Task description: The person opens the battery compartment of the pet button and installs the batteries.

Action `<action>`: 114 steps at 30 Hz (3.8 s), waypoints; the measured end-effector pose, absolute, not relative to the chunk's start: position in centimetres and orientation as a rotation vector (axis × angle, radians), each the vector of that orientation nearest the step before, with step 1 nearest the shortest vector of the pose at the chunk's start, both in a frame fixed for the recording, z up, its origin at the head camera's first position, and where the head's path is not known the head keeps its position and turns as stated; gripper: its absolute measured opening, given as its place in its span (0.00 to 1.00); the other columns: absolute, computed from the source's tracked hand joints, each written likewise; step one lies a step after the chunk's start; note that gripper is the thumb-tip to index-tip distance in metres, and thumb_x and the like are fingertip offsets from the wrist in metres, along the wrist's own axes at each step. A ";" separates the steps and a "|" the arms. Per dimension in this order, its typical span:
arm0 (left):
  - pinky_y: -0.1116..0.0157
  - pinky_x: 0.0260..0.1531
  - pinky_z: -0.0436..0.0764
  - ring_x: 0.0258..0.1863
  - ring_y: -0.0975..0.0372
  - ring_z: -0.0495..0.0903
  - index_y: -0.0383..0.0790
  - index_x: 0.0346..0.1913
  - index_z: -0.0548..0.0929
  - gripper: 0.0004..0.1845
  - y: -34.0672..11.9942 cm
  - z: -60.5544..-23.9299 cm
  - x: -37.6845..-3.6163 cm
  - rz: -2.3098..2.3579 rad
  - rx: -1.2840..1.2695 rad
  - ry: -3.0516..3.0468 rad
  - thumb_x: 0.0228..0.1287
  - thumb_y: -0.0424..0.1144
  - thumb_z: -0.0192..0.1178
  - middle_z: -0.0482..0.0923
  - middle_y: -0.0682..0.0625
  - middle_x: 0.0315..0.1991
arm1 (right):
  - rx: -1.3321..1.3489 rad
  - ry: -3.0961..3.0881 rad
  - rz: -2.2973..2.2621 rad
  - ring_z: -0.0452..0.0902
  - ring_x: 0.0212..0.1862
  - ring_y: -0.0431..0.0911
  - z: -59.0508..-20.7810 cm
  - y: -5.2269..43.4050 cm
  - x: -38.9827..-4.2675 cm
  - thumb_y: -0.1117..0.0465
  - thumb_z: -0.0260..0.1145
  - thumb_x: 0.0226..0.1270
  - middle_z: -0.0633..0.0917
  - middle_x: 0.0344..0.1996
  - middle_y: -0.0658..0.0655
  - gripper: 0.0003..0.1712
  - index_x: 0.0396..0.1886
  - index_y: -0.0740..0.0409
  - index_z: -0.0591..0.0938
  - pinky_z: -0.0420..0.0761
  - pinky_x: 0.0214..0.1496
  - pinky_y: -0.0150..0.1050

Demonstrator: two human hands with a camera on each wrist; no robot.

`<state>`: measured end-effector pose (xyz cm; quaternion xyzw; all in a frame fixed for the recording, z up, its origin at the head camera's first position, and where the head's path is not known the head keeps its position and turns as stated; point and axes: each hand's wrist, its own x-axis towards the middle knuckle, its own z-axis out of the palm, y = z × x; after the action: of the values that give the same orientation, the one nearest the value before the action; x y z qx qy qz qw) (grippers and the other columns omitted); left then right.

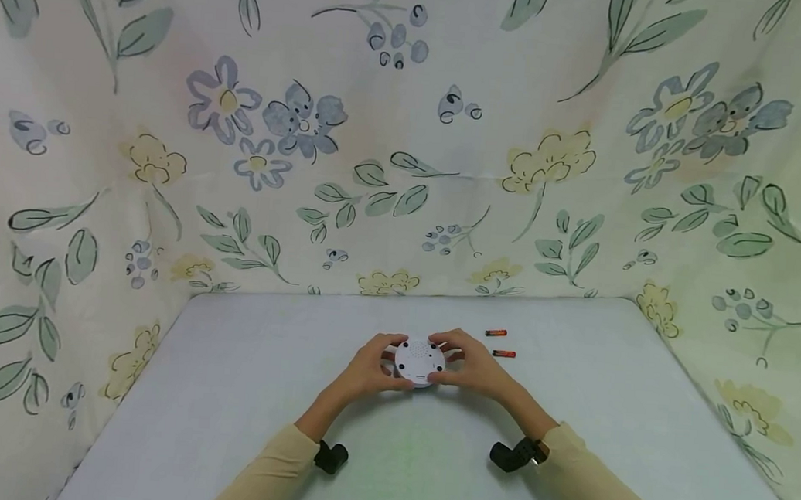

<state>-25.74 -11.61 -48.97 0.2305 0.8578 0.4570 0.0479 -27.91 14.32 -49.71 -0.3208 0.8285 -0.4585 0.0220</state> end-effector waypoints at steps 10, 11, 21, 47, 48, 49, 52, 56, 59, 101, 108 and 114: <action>0.60 0.46 0.84 0.51 0.51 0.80 0.31 0.70 0.71 0.44 -10.8 -49.2 -26.0 1.501 0.803 2.603 0.50 0.36 0.82 0.71 0.41 0.60 | -1.038 2.663 -1.247 0.77 0.52 0.49 -48.9 13.7 -28.2 0.51 0.82 0.56 0.78 0.56 0.55 0.37 0.64 0.56 0.80 0.82 0.52 0.43; 0.59 0.46 0.84 0.51 0.50 0.80 0.31 0.69 0.71 0.44 -10.8 -49.1 -26.0 1.510 0.807 2.599 0.50 0.35 0.81 0.71 0.40 0.60 | -1.044 2.666 -1.240 0.77 0.51 0.49 -48.8 13.7 -28.2 0.52 0.82 0.55 0.78 0.55 0.55 0.37 0.64 0.56 0.80 0.82 0.51 0.43; 0.61 0.51 0.81 0.54 0.51 0.79 0.31 0.69 0.72 0.43 -10.3 -49.1 -26.1 1.551 0.789 2.583 0.50 0.35 0.82 0.70 0.41 0.59 | -1.049 2.684 -1.140 0.77 0.50 0.48 -48.1 13.5 -28.5 0.53 0.82 0.56 0.77 0.57 0.56 0.36 0.64 0.54 0.80 0.83 0.50 0.41; 0.59 0.52 0.81 0.57 0.51 0.79 0.32 0.70 0.72 0.44 -10.1 -48.0 -26.6 1.474 0.676 2.527 0.52 0.41 0.81 0.75 0.42 0.63 | -1.147 2.626 -1.013 0.77 0.61 0.54 -46.9 13.1 -28.5 0.63 0.76 0.59 0.80 0.62 0.62 0.26 0.58 0.60 0.84 0.83 0.52 0.47; 0.59 0.52 0.81 0.57 0.51 0.79 0.32 0.70 0.72 0.44 -10.1 -48.0 -26.6 1.470 0.672 2.528 0.52 0.41 0.81 0.75 0.43 0.63 | -1.141 2.626 -1.011 0.77 0.61 0.55 -46.9 13.1 -28.5 0.62 0.76 0.59 0.79 0.62 0.62 0.26 0.58 0.60 0.84 0.83 0.52 0.47; 0.59 0.52 0.81 0.57 0.51 0.79 0.32 0.70 0.72 0.43 -10.0 -48.0 -26.7 1.466 0.668 2.528 0.52 0.41 0.81 0.75 0.43 0.63 | -1.138 2.624 -1.013 0.77 0.61 0.55 -46.9 13.1 -28.5 0.62 0.75 0.59 0.79 0.62 0.63 0.26 0.58 0.60 0.84 0.83 0.52 0.47; 0.59 0.52 0.81 0.57 0.51 0.79 0.33 0.69 0.73 0.43 -10.1 -48.0 -26.7 1.457 0.666 2.535 0.51 0.40 0.81 0.75 0.43 0.63 | -1.121 2.615 -1.028 0.76 0.62 0.55 -46.9 13.2 -28.5 0.63 0.74 0.59 0.79 0.63 0.63 0.23 0.56 0.59 0.86 0.83 0.52 0.46; 0.58 0.52 0.81 0.57 0.50 0.79 0.33 0.69 0.73 0.43 -10.3 -48.0 -26.6 1.442 0.684 2.548 0.51 0.39 0.82 0.75 0.42 0.63 | -1.099 2.616 -1.043 0.76 0.63 0.55 -46.8 13.3 -28.4 0.65 0.72 0.58 0.79 0.63 0.62 0.20 0.52 0.57 0.88 0.84 0.51 0.43; 0.58 0.52 0.81 0.57 0.50 0.79 0.33 0.69 0.72 0.43 -10.4 -48.0 -26.6 1.434 0.690 2.559 0.51 0.39 0.81 0.75 0.42 0.64 | -1.124 2.653 -1.004 0.76 0.63 0.54 -46.9 13.2 -28.2 0.63 0.71 0.58 0.79 0.63 0.60 0.19 0.52 0.56 0.88 0.83 0.52 0.45; 0.59 0.51 0.82 0.55 0.49 0.80 0.32 0.69 0.72 0.43 -10.9 -48.4 -26.6 1.463 0.607 2.506 0.51 0.37 0.81 0.74 0.40 0.62 | -1.117 2.758 -1.288 0.82 0.35 0.40 -48.2 21.5 -27.7 0.71 0.72 0.64 0.88 0.36 0.48 0.09 0.42 0.59 0.90 0.84 0.37 0.37; 0.59 0.50 0.82 0.55 0.49 0.80 0.32 0.69 0.72 0.43 -10.9 -48.5 -26.7 1.468 0.608 2.499 0.51 0.36 0.81 0.74 0.39 0.62 | -1.073 2.751 -1.170 0.80 0.36 0.39 -48.7 24.5 -26.4 0.71 0.73 0.62 0.88 0.38 0.49 0.08 0.40 0.58 0.90 0.83 0.37 0.37; 0.59 0.50 0.82 0.55 0.50 0.80 0.32 0.70 0.71 0.43 -11.2 -48.5 -26.7 1.464 0.607 2.492 0.51 0.36 0.81 0.74 0.39 0.62 | -1.101 2.623 -1.160 0.81 0.37 0.40 -48.9 25.8 -26.1 0.66 0.75 0.64 0.87 0.38 0.47 0.07 0.42 0.55 0.89 0.83 0.39 0.37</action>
<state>-26.70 -11.15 -48.54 0.2047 0.8400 0.4936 0.0937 -26.07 25.83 -48.86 -0.3582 0.8532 -0.3775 0.0348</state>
